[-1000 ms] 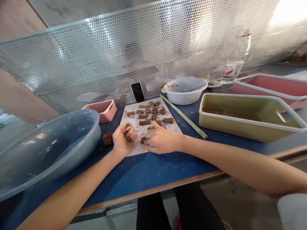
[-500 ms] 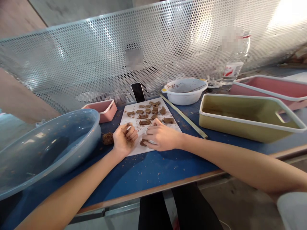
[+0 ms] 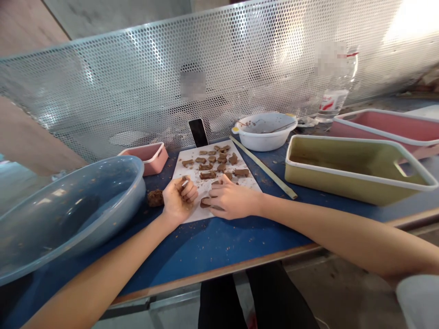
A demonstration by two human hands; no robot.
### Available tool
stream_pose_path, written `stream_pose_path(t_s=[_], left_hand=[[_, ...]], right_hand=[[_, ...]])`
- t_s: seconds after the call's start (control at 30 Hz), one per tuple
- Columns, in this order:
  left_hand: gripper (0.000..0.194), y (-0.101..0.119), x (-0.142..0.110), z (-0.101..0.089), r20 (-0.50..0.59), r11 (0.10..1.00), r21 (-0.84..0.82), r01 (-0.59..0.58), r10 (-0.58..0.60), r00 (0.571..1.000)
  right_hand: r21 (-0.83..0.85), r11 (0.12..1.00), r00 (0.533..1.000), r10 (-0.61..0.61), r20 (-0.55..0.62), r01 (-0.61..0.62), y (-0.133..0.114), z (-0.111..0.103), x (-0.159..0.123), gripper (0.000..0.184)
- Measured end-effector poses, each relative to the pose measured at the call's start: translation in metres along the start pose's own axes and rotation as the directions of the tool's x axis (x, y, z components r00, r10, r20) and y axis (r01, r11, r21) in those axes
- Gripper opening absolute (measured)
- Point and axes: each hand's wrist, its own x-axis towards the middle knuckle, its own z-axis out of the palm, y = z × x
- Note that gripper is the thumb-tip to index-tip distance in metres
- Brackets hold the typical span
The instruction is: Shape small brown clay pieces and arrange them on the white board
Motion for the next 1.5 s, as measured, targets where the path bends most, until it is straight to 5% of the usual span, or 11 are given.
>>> stream_pose_path(t_s=[0.33,0.6,0.77,0.97,1.23,1.5], left_hand=[[0.02,-0.001,0.001,-0.002,0.012,1.0,0.0,-0.01,0.01,1.0],[0.016,0.0,0.0,-0.001,0.016,1.0,-0.026,0.016,-0.016,1.0],[0.018,0.0,0.0,-0.001,0.017,1.0,-0.003,0.001,-0.001,1.0],[0.015,0.0,0.0,0.0,0.015,0.999,-0.052,0.016,-0.015,1.0],[0.018,0.0,0.0,0.0,0.011,1.0,-0.023,0.003,-0.002,1.0],[0.015,0.0,0.001,-0.002,0.03,1.0,-0.025,0.006,-0.005,1.0]], right_hand=[[-0.049,0.998,0.995,0.027,-0.093,-0.032,-0.001,0.0,0.001,0.04],[-0.048,0.999,0.999,0.013,0.047,-0.01,-0.006,-0.001,0.002,0.038],[-0.079,0.997,1.0,0.011,-0.007,-0.012,-0.006,-0.003,0.004,0.032],[-0.082,0.991,0.988,0.096,-0.119,-0.106,-0.002,-0.002,0.003,0.033],[-0.121,0.986,0.99,0.125,0.06,-0.117,-0.004,0.001,0.003,0.033],[-0.119,0.939,0.946,0.32,-0.048,-0.323,0.003,0.006,0.004,0.046]])
